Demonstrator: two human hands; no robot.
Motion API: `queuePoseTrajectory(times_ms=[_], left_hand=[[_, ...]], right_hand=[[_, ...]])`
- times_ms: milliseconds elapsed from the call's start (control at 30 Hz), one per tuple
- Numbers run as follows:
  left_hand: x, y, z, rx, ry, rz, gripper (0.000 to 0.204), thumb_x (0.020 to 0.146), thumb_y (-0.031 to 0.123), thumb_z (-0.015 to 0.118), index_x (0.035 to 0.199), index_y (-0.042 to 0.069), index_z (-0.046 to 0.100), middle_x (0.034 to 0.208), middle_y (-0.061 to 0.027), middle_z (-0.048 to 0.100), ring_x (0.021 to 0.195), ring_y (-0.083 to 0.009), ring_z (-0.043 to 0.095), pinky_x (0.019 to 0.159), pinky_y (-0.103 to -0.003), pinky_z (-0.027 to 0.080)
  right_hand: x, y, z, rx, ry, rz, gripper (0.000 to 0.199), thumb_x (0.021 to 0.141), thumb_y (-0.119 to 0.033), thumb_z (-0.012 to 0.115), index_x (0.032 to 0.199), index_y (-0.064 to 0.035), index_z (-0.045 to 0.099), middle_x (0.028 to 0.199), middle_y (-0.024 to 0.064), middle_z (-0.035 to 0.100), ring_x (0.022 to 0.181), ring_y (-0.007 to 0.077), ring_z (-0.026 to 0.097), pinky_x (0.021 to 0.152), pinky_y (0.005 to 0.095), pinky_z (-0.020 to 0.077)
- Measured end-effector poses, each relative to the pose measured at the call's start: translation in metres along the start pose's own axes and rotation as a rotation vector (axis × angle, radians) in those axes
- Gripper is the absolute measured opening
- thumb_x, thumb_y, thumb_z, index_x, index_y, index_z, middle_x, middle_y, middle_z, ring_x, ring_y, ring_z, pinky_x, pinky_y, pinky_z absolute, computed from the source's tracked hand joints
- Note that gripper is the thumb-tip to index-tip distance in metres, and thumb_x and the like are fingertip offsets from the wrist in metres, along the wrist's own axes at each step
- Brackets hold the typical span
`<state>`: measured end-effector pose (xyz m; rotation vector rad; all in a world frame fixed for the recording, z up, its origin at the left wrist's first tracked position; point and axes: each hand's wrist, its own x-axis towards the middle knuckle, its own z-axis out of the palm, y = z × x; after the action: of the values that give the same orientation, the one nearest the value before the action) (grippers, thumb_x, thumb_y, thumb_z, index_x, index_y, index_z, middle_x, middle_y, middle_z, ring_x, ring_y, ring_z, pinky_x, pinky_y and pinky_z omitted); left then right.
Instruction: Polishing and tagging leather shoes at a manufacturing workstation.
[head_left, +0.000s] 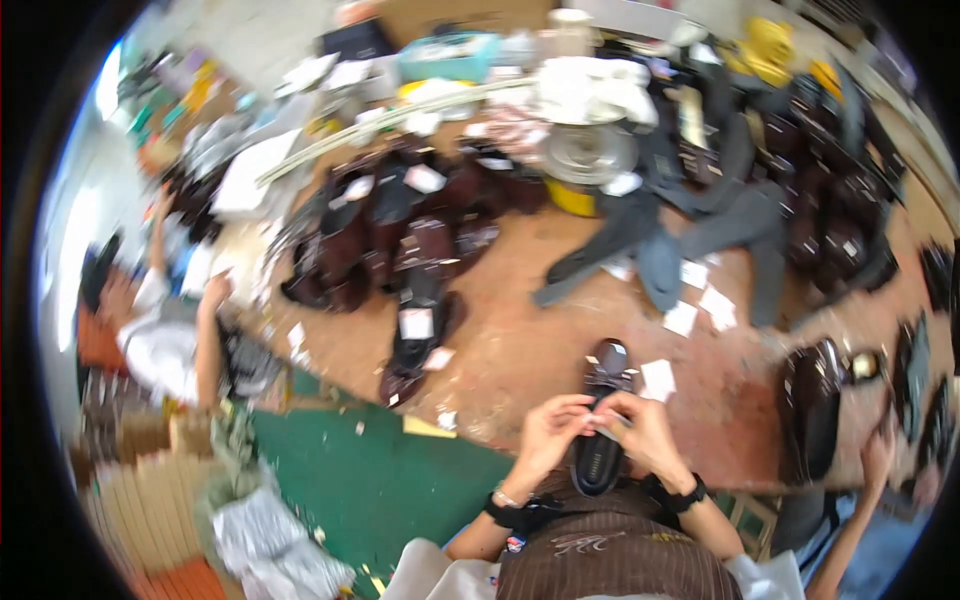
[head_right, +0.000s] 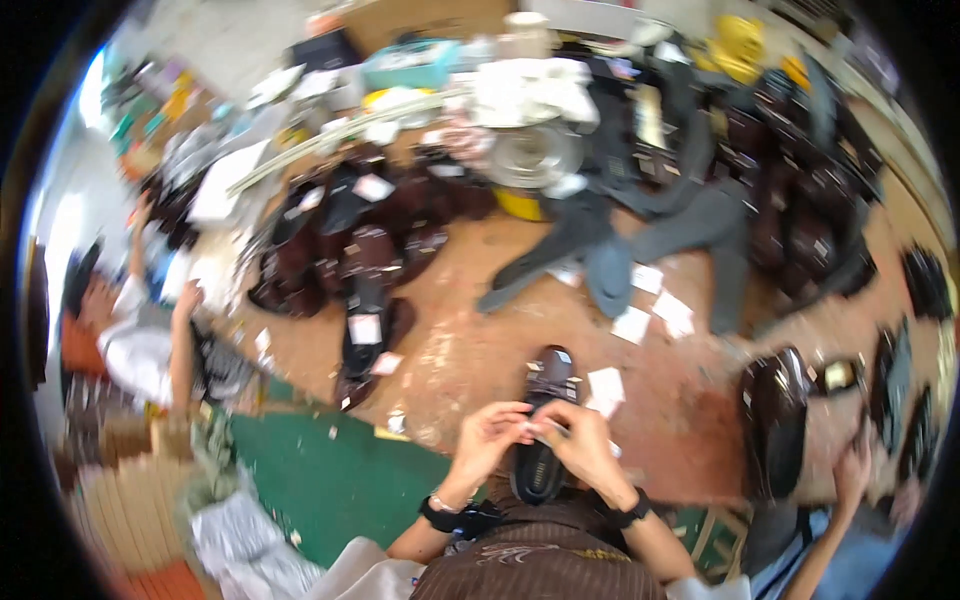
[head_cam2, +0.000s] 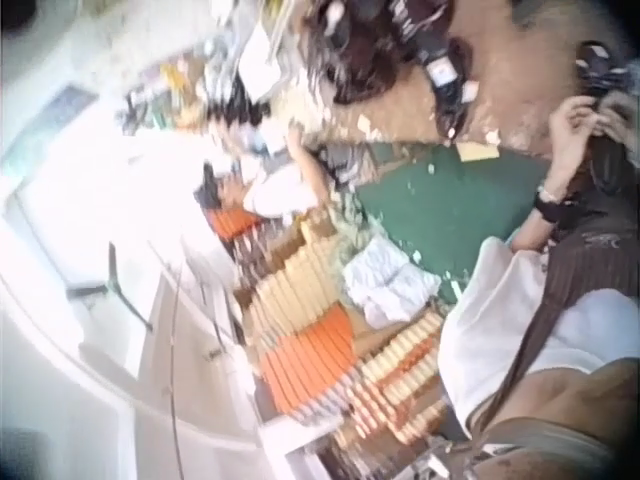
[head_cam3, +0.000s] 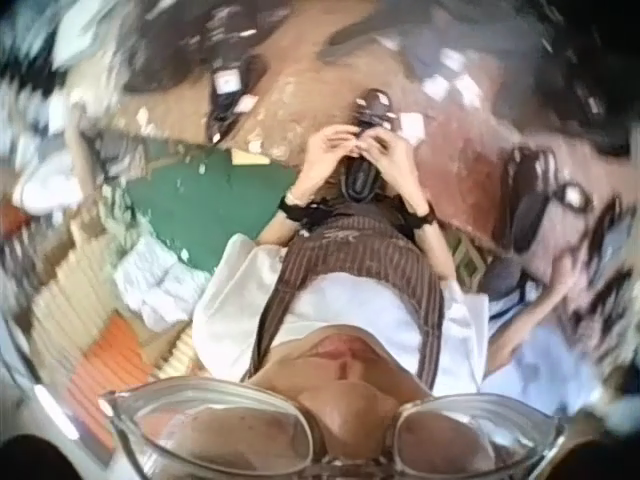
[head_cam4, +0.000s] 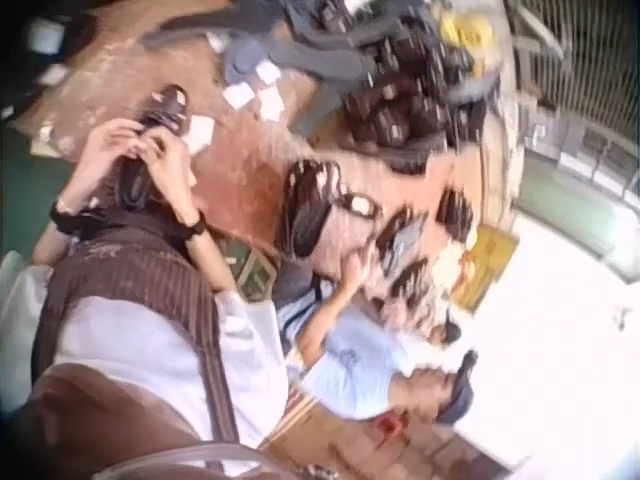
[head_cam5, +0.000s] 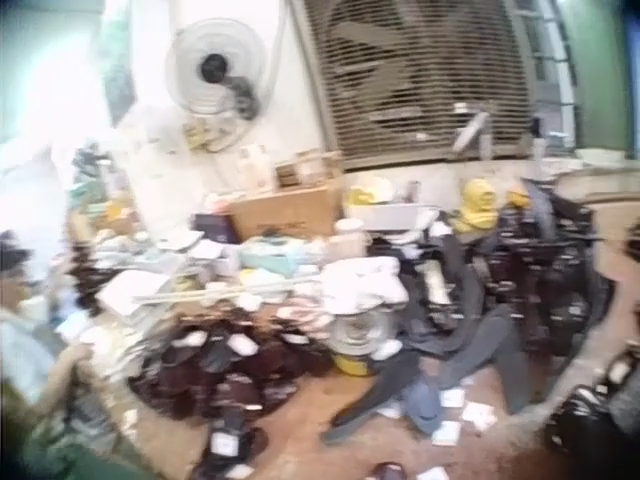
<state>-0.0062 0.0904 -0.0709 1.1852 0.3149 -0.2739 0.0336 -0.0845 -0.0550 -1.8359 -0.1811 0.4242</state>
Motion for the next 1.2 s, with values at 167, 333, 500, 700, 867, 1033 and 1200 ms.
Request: queuePoseTrajectory(times_ms=[167,333,500,700,867,1033,1200], left_hand=[[0.000,0.004,0.001,0.150,0.022,-0.022,0.031,0.089,-0.004,0.064,0.120,-0.006,0.059,0.095,-0.0135,0.071,0.083,-0.0174,0.069,0.076,-0.028,0.059],[0.004,0.004,-0.004,0.160,0.013,-0.020,0.030,0.089,-0.004,0.067,0.118,-0.007,0.058,0.091,-0.0123,0.070,0.078,-0.0165,0.069,0.073,-0.029,0.060],[0.006,0.002,-0.007,0.192,0.019,-0.021,0.033,0.087,-0.004,0.070,0.118,-0.007,0.058,0.089,-0.0117,0.070,0.075,-0.0155,0.069,0.070,-0.029,0.060],[0.006,0.001,-0.002,0.191,0.032,-0.004,0.035,0.087,-0.006,0.068,0.120,-0.003,0.056,0.089,-0.0109,0.071,0.073,-0.0135,0.068,0.068,-0.025,0.057],[0.006,-0.002,0.004,0.167,0.059,0.011,0.038,0.086,-0.004,0.071,0.121,-0.002,0.054,0.089,-0.0105,0.071,0.074,-0.0128,0.067,0.063,-0.022,0.053],[0.006,0.000,0.013,0.115,0.146,-0.006,0.039,0.087,-0.003,0.070,0.122,0.002,0.053,0.090,-0.0084,0.072,0.074,-0.0099,0.065,0.059,-0.020,0.047],[-0.003,0.001,0.023,1.079,0.381,0.482,0.062,0.076,0.013,0.084,0.127,0.000,0.052,0.075,-0.0034,0.059,0.064,-0.0157,0.054,0.061,-0.031,0.047]], right_hand=[[0.001,0.007,-0.002,0.020,-0.019,0.051,0.016,0.082,-0.019,0.076,0.087,-0.0053,0.069,0.078,0.0107,0.071,0.073,0.0202,0.069,0.068,0.0344,0.0516],[0.001,0.010,-0.004,-0.008,0.071,-0.014,0.020,0.077,-0.019,0.080,0.083,-0.0035,0.069,0.081,0.0094,0.070,0.076,0.0216,0.068,0.070,0.0341,0.0520],[0.001,0.007,-0.002,-0.033,0.028,0.013,0.021,0.076,-0.018,0.080,0.083,-0.0028,0.068,0.081,0.0109,0.070,0.076,0.0220,0.068,0.069,0.0345,0.0507],[0.000,0.007,-0.004,0.002,0.027,0.010,0.017,0.075,-0.014,0.080,0.081,-0.0031,0.068,0.073,0.0104,0.069,0.070,0.0220,0.068,0.065,0.0337,0.0504],[0.003,0.013,-0.004,0.137,0.024,0.042,0.017,0.074,-0.013,0.082,0.078,-0.0030,0.070,0.068,0.0047,0.068,0.065,0.0104,0.064,0.061,0.0263,0.0494],[-0.001,0.006,-0.010,0.179,-0.020,0.061,0.016,0.076,-0.012,0.082,0.083,-0.0021,0.071,0.073,0.0063,0.069,0.067,0.0114,0.065,0.062,0.0276,0.0512],[-0.028,0.005,-0.034,-0.434,0.191,-0.173,0.048,0.084,-0.025,0.073,0.127,-0.0099,0.059,0.128,0.0141,0.058,0.122,0.0311,0.055,0.100,0.0441,0.0454]])
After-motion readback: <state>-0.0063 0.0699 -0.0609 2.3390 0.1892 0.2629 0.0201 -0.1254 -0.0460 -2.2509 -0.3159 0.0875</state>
